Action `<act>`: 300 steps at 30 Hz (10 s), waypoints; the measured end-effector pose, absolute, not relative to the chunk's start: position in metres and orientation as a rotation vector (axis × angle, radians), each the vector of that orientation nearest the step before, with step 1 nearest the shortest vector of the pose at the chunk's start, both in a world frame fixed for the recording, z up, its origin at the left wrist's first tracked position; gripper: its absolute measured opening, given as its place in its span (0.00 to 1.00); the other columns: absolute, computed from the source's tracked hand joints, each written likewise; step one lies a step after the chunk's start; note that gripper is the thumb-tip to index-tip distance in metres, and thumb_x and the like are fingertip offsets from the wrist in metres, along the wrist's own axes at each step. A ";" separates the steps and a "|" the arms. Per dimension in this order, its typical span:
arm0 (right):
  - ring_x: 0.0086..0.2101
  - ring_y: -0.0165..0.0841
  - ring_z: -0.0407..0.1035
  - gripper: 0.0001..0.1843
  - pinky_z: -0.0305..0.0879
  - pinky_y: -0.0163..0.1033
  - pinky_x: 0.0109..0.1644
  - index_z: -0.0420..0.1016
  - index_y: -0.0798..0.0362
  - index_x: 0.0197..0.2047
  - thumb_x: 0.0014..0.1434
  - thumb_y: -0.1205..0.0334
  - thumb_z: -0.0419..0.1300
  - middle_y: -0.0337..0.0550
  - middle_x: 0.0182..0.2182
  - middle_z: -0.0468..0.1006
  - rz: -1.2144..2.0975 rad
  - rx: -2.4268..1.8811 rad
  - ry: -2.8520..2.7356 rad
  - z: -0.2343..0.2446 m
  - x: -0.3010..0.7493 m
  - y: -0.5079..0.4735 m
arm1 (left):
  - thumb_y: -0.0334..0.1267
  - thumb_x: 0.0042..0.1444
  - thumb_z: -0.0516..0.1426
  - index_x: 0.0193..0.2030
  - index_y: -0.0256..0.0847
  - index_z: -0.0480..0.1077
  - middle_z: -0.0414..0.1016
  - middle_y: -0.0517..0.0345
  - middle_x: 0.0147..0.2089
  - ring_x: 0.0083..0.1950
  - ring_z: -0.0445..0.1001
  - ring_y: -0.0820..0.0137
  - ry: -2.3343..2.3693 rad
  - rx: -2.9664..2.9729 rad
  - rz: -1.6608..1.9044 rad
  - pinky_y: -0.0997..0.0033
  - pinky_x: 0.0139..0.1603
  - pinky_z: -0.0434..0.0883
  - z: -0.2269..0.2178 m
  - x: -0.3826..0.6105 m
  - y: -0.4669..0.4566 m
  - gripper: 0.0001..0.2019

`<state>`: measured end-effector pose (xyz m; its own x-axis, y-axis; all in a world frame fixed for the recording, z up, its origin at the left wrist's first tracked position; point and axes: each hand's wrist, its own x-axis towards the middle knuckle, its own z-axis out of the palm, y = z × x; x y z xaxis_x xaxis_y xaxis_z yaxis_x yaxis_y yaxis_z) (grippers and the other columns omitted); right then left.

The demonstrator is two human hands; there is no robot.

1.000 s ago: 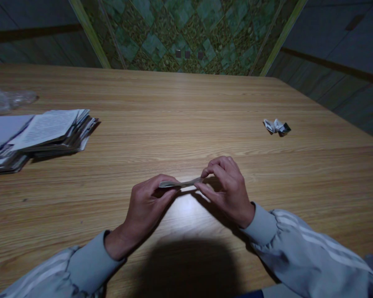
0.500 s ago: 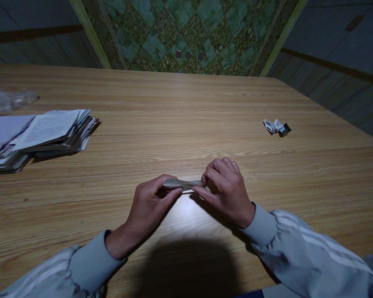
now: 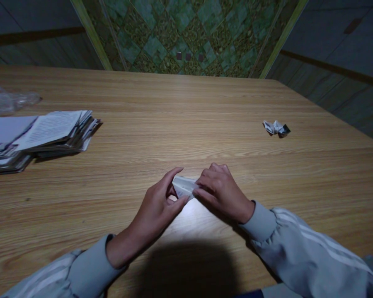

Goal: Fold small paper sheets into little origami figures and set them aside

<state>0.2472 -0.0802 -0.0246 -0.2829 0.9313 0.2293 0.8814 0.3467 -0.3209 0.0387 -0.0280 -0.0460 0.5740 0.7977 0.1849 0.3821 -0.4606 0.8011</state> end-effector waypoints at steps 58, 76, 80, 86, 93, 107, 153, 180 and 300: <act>0.31 0.34 0.63 0.11 0.53 0.42 0.35 0.78 0.56 0.29 0.64 0.70 0.61 0.45 0.30 0.77 -0.018 -1.666 -2.562 -0.016 0.246 -0.087 | 0.30 0.70 0.48 0.60 0.39 0.70 0.76 0.45 0.57 0.59 0.73 0.58 0.425 2.999 0.623 0.50 0.61 0.69 -0.056 0.016 -0.011 0.16; 0.40 0.38 0.64 0.11 0.58 0.44 0.46 0.77 0.55 0.39 0.70 0.60 0.56 0.44 0.36 0.78 -0.010 -1.555 -2.502 -0.020 0.237 -0.085 | 0.54 0.61 0.59 0.71 0.38 0.57 0.62 0.40 0.71 0.69 0.63 0.47 0.443 3.130 0.280 0.46 0.69 0.57 -0.062 0.006 -0.031 0.36; 0.41 0.38 0.64 0.08 0.58 0.45 0.52 0.76 0.55 0.39 0.69 0.65 0.56 0.45 0.37 0.77 -0.028 -1.497 -2.574 -0.020 0.233 -0.085 | 0.54 0.62 0.59 0.70 0.38 0.58 0.62 0.40 0.71 0.70 0.62 0.47 0.448 3.140 0.270 0.45 0.71 0.52 -0.062 0.007 -0.032 0.35; 0.46 0.41 0.65 0.07 0.56 0.50 0.60 0.75 0.54 0.45 0.69 0.62 0.56 0.46 0.42 0.77 -0.059 -1.626 -2.571 -0.018 0.235 -0.092 | 0.55 0.64 0.56 0.70 0.41 0.57 0.62 0.40 0.71 0.70 0.62 0.48 0.466 3.140 0.271 0.44 0.72 0.48 -0.062 0.005 -0.033 0.33; 0.46 0.43 0.67 0.07 0.55 0.54 0.60 0.77 0.51 0.44 0.68 0.65 0.57 0.46 0.45 0.79 -0.123 -1.768 -2.535 -0.015 0.243 -0.100 | 0.53 0.66 0.56 0.70 0.46 0.59 0.61 0.47 0.72 0.71 0.61 0.53 0.451 3.134 0.268 0.47 0.72 0.46 -0.060 -0.008 -0.029 0.30; 0.50 0.44 0.65 0.17 0.61 0.49 0.56 0.74 0.54 0.49 0.61 0.54 0.66 0.50 0.47 0.74 0.174 -1.848 -1.933 -0.046 0.238 -0.069 | 0.60 0.66 0.51 0.70 0.39 0.61 0.72 0.48 0.64 0.62 0.66 0.53 0.620 3.075 0.295 0.49 0.68 0.45 -0.057 0.012 -0.032 0.33; 0.59 0.44 0.62 0.21 0.55 0.54 0.64 0.72 0.54 0.60 0.66 0.56 0.60 0.53 0.60 0.72 0.276 -1.669 -2.140 -0.043 0.252 -0.075 | 0.48 0.60 0.61 0.45 0.41 0.66 0.71 0.54 0.42 0.43 0.69 0.61 0.875 2.481 0.501 0.62 0.43 0.66 -0.048 0.035 0.012 0.15; 0.43 0.35 0.65 0.04 0.55 0.42 0.50 0.73 0.51 0.38 0.62 0.65 0.65 0.39 0.38 0.74 0.335 -1.506 -2.011 -0.033 0.244 -0.076 | 0.38 0.67 0.56 0.40 0.41 0.69 0.73 0.57 0.36 0.39 0.70 0.66 0.694 2.525 0.665 0.66 0.40 0.66 -0.038 0.036 -0.005 0.04; 0.45 0.43 0.63 0.08 0.53 0.50 0.55 0.70 0.53 0.45 0.61 0.66 0.58 0.48 0.42 0.74 0.046 -1.864 -2.065 -0.045 0.250 -0.072 | 0.33 0.65 0.58 0.58 0.50 0.73 0.69 0.49 0.64 0.56 0.66 0.54 0.509 3.078 0.458 0.50 0.56 0.65 -0.047 0.030 -0.002 0.16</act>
